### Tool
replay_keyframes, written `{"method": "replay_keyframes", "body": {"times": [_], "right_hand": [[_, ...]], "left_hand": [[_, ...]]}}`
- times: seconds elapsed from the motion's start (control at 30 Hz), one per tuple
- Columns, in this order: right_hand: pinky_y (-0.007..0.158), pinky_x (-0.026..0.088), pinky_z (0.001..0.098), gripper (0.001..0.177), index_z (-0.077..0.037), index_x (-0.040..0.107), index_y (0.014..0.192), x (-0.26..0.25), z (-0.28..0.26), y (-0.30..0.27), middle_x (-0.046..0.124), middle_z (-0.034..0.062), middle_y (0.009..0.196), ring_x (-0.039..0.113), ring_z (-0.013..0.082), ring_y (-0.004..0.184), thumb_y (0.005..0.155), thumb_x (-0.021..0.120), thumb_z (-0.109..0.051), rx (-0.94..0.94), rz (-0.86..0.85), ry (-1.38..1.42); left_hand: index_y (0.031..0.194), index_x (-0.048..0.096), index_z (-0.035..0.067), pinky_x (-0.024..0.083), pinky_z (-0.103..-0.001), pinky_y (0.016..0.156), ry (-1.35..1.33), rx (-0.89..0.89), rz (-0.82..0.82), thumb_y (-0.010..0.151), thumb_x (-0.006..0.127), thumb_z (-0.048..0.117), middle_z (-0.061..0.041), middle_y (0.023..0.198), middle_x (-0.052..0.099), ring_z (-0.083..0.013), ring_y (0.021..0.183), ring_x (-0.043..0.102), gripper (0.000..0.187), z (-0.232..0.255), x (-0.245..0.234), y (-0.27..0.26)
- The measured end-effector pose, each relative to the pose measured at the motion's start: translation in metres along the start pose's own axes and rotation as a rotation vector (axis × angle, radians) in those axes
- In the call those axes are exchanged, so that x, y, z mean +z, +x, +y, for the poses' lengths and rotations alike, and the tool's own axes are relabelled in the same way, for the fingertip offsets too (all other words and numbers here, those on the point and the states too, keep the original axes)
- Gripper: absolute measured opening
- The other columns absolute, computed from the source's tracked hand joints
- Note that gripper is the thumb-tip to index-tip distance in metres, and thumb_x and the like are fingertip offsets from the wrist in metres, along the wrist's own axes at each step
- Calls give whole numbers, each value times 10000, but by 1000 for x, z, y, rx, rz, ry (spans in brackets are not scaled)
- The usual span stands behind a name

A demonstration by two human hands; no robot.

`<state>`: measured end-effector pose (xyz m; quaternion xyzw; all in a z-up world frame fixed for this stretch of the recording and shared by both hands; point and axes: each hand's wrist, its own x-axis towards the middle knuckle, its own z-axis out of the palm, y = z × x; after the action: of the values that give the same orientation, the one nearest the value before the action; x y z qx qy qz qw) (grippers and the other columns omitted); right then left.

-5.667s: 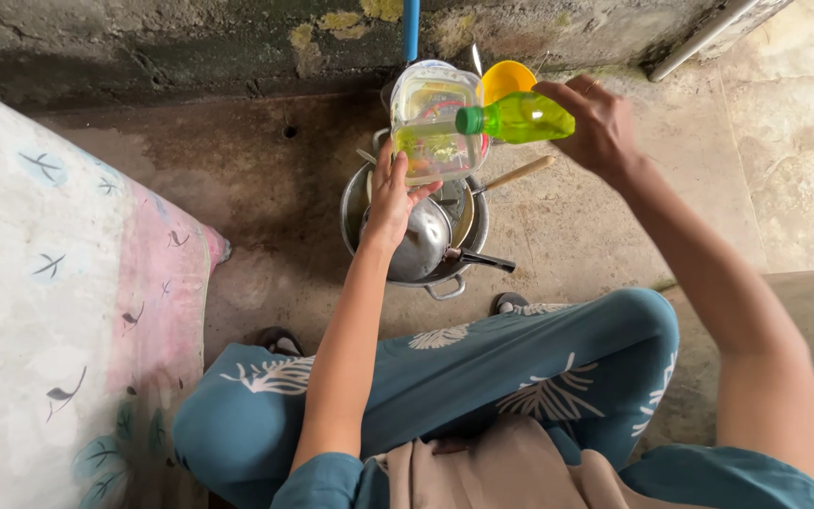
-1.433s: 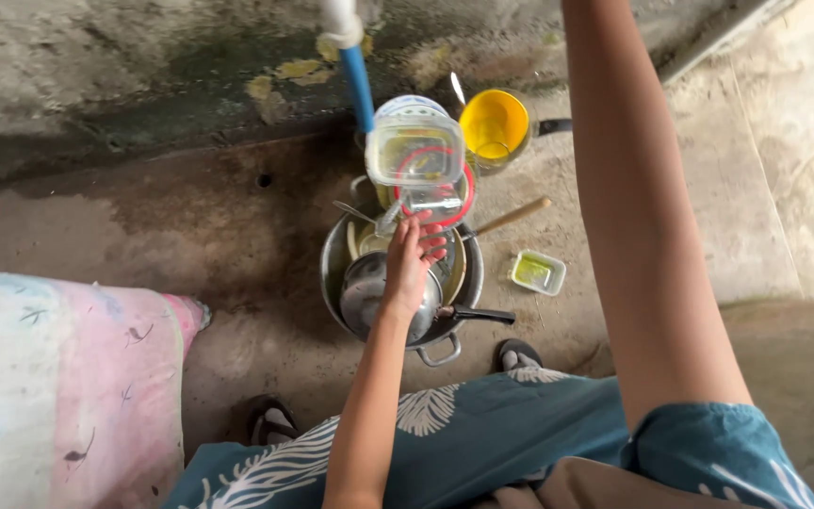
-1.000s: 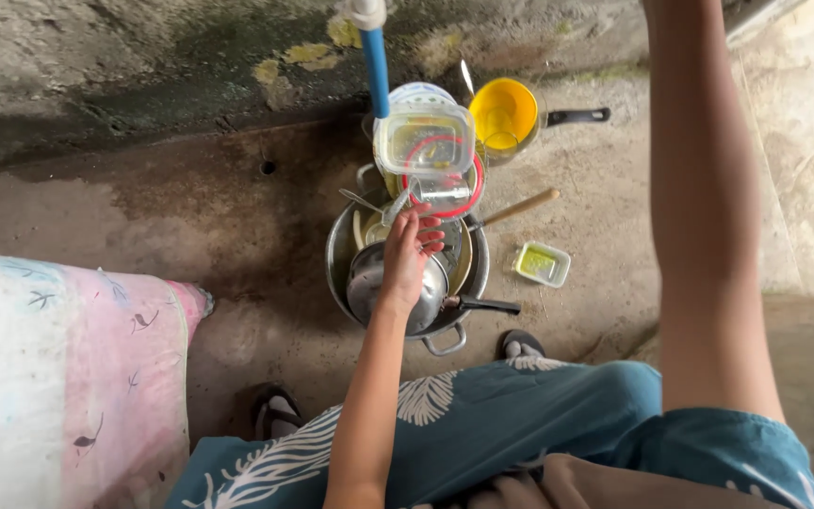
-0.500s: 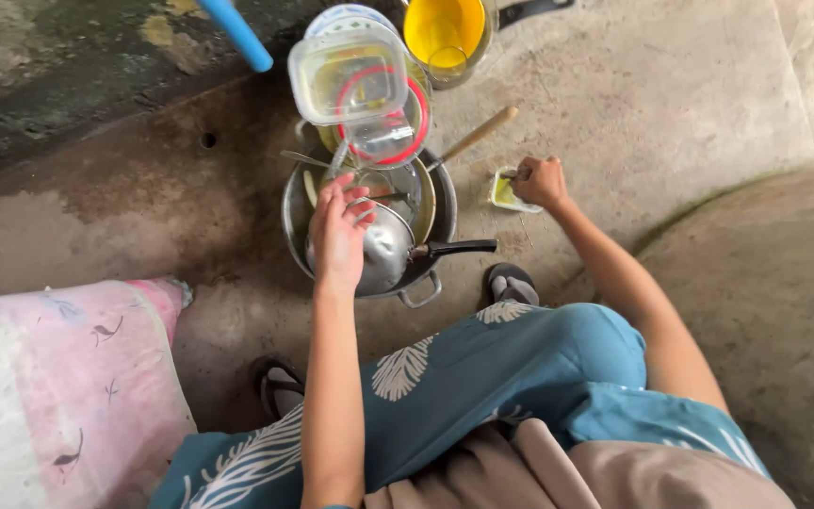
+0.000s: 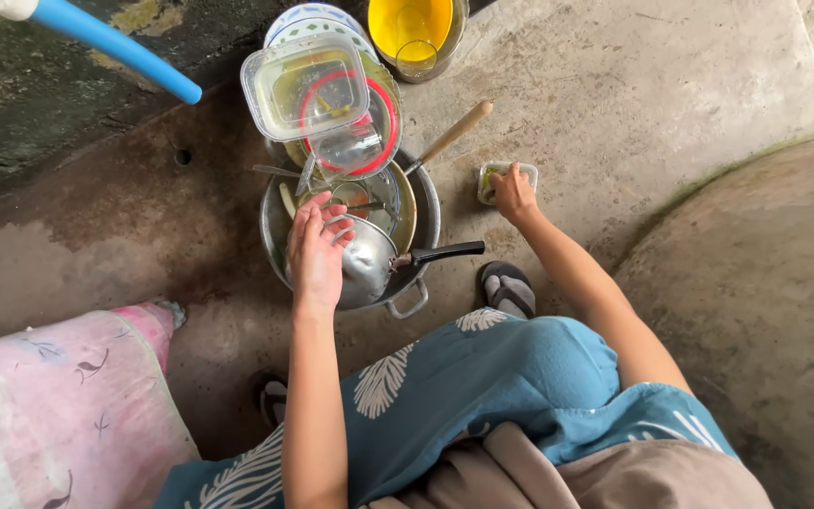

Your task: The recorder is washing a variety of dishes and plastic containers using a sponge and soap at a floor-level faucet.

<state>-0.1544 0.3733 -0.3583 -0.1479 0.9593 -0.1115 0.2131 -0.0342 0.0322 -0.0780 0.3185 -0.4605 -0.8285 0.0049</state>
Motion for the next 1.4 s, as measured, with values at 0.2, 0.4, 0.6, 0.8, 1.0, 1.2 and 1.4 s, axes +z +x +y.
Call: {"method": "replay_keyframes", "body": {"times": [0.2, 0.4, 0.6, 0.8, 1.0, 1.2, 1.4], "right_hand": [[729, 574, 527, 157, -97, 619, 1158, -29, 8, 6, 681, 272, 1099, 695, 436, 910, 1041, 562, -185, 144, -27, 182], [669, 589, 457, 440, -102, 682, 1044, -87, -1, -3, 735, 139, 893, 720, 282, 759, 947, 674, -531, 335, -81, 287], [924, 604, 351, 442, -147, 700, 1252, -27, 32, 8, 708, 144, 1161, 708, 237, 965, 820, 780, -101, 47, -27, 237], [968, 510, 500, 480, -277, 671, 1344, -43, -12, -14, 429, 255, 1499, 526, 459, 1261, 924, 609, -53, -114, -181, -160], [887, 600, 434, 256, -246, 738, 1190, -18, 22, 4, 702, 151, 1238, 703, 311, 1081, 1029, 554, -170, -4, -222, -43], [718, 597, 413, 210, -148, 740, 1018, -73, 2, 5, 734, 131, 862, 729, 277, 780, 954, 673, -336, 270, -182, 282], [509, 524, 372, 110, -87, 599, 954, -88, 17, -5, 680, 61, 770, 701, 185, 623, 914, 679, -22, 309, -228, 1452]], "left_hand": [[1331, 570, 97, 502, -329, 859, -13, -4, -19, 1084, 501, 279, -64, 1121, 646, -157, 958, 615, 314, -5, 2, 2], [1316, 577, 102, 513, -331, 862, -12, -12, -29, 1082, 507, 272, -63, 1108, 651, -153, 960, 620, 298, -7, 5, 2], [1304, 587, 101, 515, -336, 857, -22, -16, -36, 1078, 520, 267, -65, 1098, 656, -159, 955, 625, 289, -8, 4, 2], [1313, 591, 98, 519, -332, 859, -15, -8, -53, 1079, 520, 270, -63, 1102, 660, -155, 962, 625, 299, -9, 4, 2], [1314, 591, 101, 516, -325, 861, -29, -19, -13, 1070, 543, 273, -56, 1102, 656, -151, 955, 621, 303, -10, -4, 6], [1307, 601, 104, 517, -324, 844, -24, 1, 69, 1054, 549, 267, -53, 1092, 661, -148, 932, 621, 306, -3, -14, 10], [1251, 650, 81, 463, -311, 768, 221, 165, 147, 1009, 646, 127, -43, 1027, 644, -133, 858, 570, 246, -36, -29, 45]]}}
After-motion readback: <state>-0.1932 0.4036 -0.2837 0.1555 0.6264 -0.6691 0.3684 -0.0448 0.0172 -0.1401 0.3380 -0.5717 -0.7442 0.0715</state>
